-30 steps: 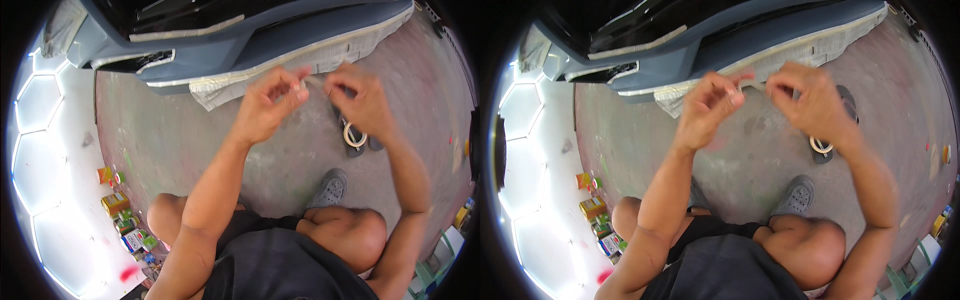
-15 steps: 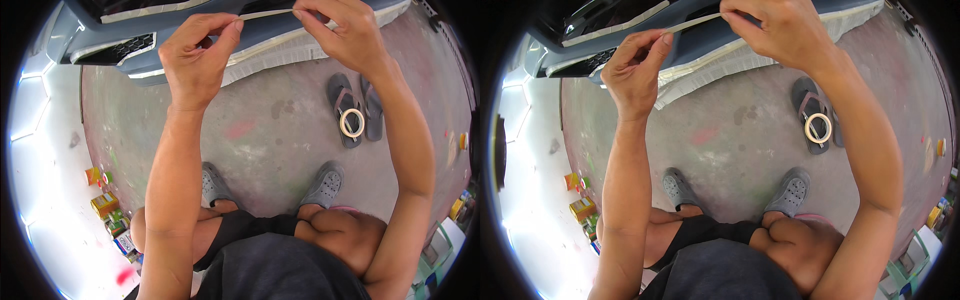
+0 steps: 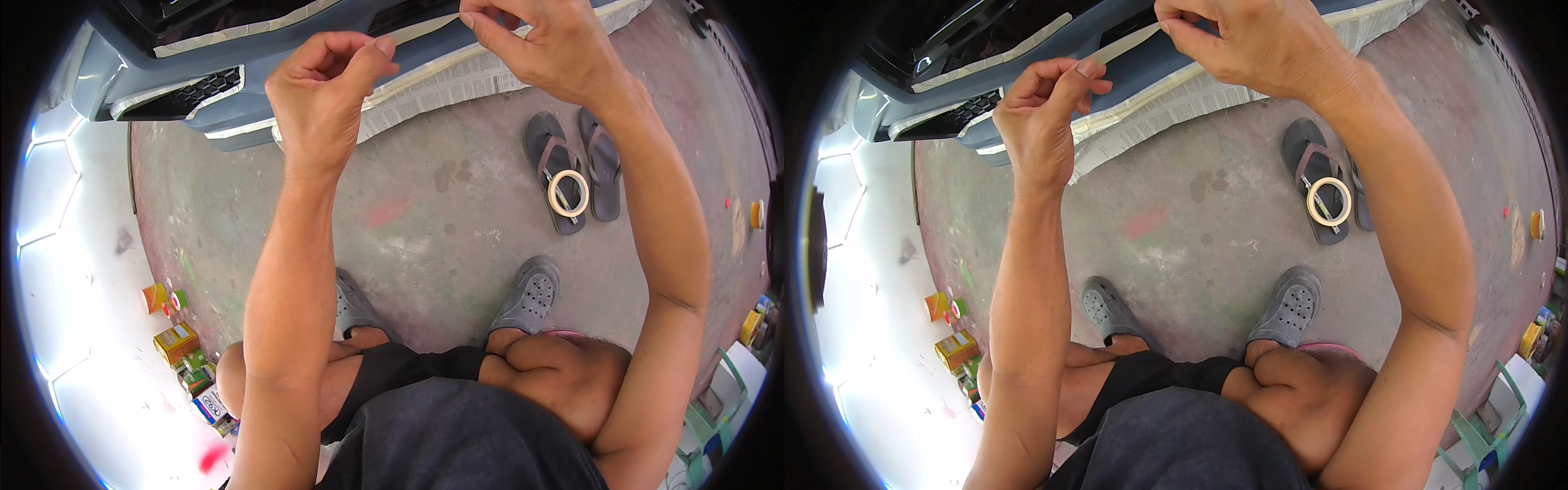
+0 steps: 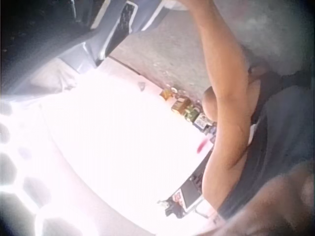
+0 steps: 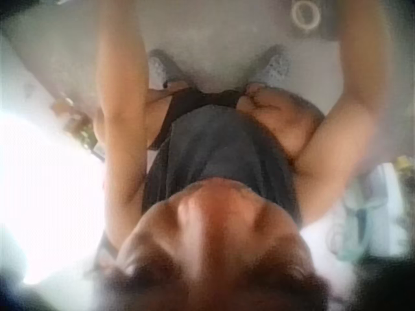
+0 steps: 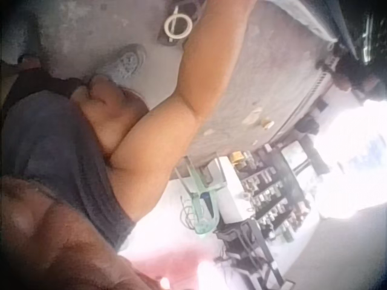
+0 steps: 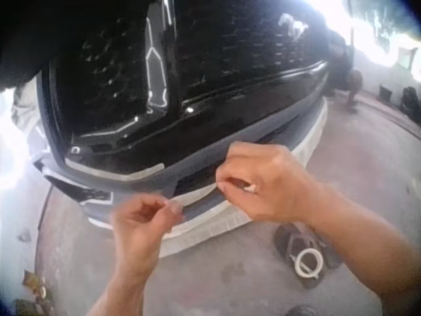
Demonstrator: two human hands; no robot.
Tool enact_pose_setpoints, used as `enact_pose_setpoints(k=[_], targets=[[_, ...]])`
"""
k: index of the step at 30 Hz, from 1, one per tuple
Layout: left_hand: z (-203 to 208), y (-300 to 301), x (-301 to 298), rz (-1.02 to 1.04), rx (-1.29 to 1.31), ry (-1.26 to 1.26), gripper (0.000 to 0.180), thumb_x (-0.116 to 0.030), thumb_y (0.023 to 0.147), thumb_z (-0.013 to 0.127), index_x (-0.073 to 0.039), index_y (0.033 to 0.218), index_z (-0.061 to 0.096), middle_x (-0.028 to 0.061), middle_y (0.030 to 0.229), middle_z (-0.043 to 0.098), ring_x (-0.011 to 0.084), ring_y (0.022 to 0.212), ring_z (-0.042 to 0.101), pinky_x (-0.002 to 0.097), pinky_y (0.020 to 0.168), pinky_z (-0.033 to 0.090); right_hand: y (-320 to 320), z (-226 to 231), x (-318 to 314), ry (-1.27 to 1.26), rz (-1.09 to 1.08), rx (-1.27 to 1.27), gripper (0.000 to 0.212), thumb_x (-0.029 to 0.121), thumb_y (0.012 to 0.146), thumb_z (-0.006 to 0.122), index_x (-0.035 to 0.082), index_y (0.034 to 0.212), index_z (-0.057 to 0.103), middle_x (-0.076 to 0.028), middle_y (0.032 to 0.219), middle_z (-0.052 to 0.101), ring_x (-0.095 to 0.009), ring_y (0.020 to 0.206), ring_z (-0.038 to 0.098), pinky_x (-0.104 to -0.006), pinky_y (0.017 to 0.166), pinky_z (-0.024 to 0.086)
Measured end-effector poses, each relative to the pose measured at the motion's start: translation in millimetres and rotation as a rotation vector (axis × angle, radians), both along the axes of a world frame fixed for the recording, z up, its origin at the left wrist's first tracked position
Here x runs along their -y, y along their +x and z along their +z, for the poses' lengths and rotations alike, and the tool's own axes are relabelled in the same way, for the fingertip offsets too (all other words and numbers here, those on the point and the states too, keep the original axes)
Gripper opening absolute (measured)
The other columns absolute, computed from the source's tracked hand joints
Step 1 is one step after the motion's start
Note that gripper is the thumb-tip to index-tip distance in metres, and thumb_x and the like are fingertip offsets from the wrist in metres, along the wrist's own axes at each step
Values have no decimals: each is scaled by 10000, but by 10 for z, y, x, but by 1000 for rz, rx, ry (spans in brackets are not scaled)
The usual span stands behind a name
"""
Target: The person applies masking tape to the lower edge of a car's front bumper. They repeatedly tear small pieces of tape and press them along the bumper's contour, smoothing each piece with their fingers.
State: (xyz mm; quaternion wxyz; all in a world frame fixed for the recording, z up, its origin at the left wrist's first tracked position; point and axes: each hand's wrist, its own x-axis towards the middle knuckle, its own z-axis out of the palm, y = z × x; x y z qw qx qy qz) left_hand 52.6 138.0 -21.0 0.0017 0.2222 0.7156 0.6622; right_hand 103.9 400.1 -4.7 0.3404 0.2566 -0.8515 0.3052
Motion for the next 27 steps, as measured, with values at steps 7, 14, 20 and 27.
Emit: enact_pose_setpoints(k=[7,14,20,27], targets=[[-40,7,-12,58,-3,-95,129,-92,994,875,19,1006,810,120,982,837,161,835,789,240,714,537,-19,19,25,57,-41,-25,40,20,890,784,0,902,752,-134,839,679,-335,716,701,-417,627,545],[-79,-22,-56,-4,13,56,380,-11,927,895,54,1257,718,97,965,819,121,852,761,254,778,594,-18,52,6,60,-40,3,45,32,884,785,9,895,749,-127,834,671,-337,718,700,-427,626,544],[-6,32,-118,-18,-122,-169,437,-35,949,901,50,1337,719,91,963,813,127,876,772,273,816,617,-55,29,-37,122,-59,-4,47,35,872,787,18,883,744,-118,832,668,-348,727,703,-438,629,549],[-37,-15,-123,83,-167,-216,152,-93,1008,835,23,1107,837,57,910,799,107,791,725,257,721,563,-64,34,-28,149,-69,-33,45,38,870,785,26,881,743,-115,836,661,-359,738,699,-449,639,558]])
